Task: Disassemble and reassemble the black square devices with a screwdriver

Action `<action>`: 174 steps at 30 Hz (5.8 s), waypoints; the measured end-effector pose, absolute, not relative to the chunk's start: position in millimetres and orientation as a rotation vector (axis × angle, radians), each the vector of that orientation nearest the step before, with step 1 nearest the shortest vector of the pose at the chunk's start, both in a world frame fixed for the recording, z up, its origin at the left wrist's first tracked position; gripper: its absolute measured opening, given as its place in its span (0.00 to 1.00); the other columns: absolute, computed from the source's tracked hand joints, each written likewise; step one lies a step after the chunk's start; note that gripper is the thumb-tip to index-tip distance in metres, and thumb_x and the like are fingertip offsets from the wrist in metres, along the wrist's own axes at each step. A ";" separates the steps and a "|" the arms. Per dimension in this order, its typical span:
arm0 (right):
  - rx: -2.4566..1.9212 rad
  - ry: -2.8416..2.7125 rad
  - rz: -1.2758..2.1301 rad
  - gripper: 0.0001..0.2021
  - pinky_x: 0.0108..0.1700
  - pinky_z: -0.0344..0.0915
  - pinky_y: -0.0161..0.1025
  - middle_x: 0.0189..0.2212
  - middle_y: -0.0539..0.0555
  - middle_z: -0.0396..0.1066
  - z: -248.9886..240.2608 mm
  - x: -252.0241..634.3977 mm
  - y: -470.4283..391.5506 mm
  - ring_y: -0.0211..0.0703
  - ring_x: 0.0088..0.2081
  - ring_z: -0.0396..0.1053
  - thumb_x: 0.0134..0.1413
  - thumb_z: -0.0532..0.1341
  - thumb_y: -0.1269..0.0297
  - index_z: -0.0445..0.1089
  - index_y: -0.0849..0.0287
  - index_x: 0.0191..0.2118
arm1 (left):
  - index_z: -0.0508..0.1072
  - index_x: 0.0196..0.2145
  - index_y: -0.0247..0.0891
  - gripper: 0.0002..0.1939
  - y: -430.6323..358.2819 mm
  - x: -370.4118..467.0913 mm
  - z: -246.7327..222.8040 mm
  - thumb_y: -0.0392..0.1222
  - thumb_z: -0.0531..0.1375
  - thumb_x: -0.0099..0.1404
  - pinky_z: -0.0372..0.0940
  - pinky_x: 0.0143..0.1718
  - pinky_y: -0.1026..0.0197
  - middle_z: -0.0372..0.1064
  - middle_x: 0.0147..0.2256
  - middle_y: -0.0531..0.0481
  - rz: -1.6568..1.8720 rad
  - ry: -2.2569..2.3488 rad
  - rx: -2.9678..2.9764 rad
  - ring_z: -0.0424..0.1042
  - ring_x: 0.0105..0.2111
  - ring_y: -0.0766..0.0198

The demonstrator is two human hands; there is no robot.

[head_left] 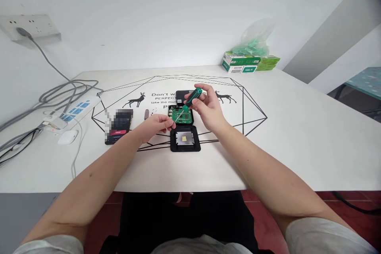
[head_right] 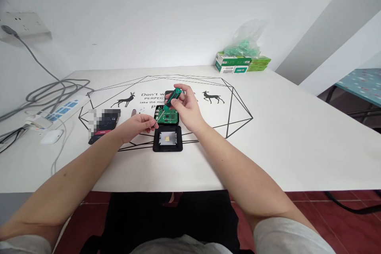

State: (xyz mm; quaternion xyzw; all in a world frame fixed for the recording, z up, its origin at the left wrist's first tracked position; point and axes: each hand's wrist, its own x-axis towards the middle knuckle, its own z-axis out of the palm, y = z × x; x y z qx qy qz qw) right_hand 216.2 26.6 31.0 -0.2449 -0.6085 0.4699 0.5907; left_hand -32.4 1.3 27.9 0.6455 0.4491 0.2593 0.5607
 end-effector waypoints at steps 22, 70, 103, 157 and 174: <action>-0.660 -1.811 0.682 0.25 0.44 0.81 0.49 0.54 0.57 0.76 32.7 205.3 2.8 0.49 0.48 0.75 0.69 0.62 0.60 0.67 0.44 0.69 | 0.75 0.39 0.42 0.07 1.1 -36.9 16.9 0.38 0.57 0.75 0.71 0.50 0.49 0.76 0.40 0.47 0.599 1.006 2.613 0.75 0.45 0.52; -0.631 -1.746 0.449 0.14 0.51 0.77 0.56 0.48 0.57 0.70 34.6 201.6 0.8 0.52 0.51 0.71 0.74 0.59 0.55 0.75 0.44 0.59 | 0.75 0.59 0.43 0.19 -1.6 -35.7 17.0 0.48 0.61 0.75 0.64 0.68 0.38 0.70 0.61 0.39 0.491 1.109 2.589 0.66 0.65 0.42; -0.570 -1.791 0.423 0.15 0.49 0.75 0.51 0.42 0.53 0.76 40.1 200.8 -2.7 0.47 0.44 0.72 0.69 0.66 0.58 0.78 0.45 0.59 | 0.72 0.62 0.40 0.20 -1.9 -35.8 18.3 0.48 0.58 0.76 0.63 0.67 0.37 0.70 0.61 0.37 0.435 1.106 2.636 0.66 0.64 0.41; -0.668 -1.676 0.509 0.15 0.53 0.79 0.54 0.54 0.56 0.80 28.8 194.3 -7.2 0.48 0.47 0.82 0.66 0.70 0.60 0.67 0.48 0.53 | 0.71 0.65 0.43 0.23 -3.6 -37.0 18.5 0.47 0.59 0.76 0.60 0.71 0.35 0.68 0.66 0.39 0.414 1.152 2.641 0.63 0.69 0.42; -0.662 -1.744 0.348 0.16 0.46 0.77 0.50 0.41 0.53 0.77 35.3 199.0 -0.8 0.46 0.41 0.74 0.69 0.67 0.56 0.78 0.47 0.59 | 0.73 0.62 0.40 0.21 -1.0 -37.8 16.1 0.49 0.58 0.76 0.63 0.69 0.37 0.69 0.62 0.38 0.413 1.156 2.663 0.65 0.66 0.42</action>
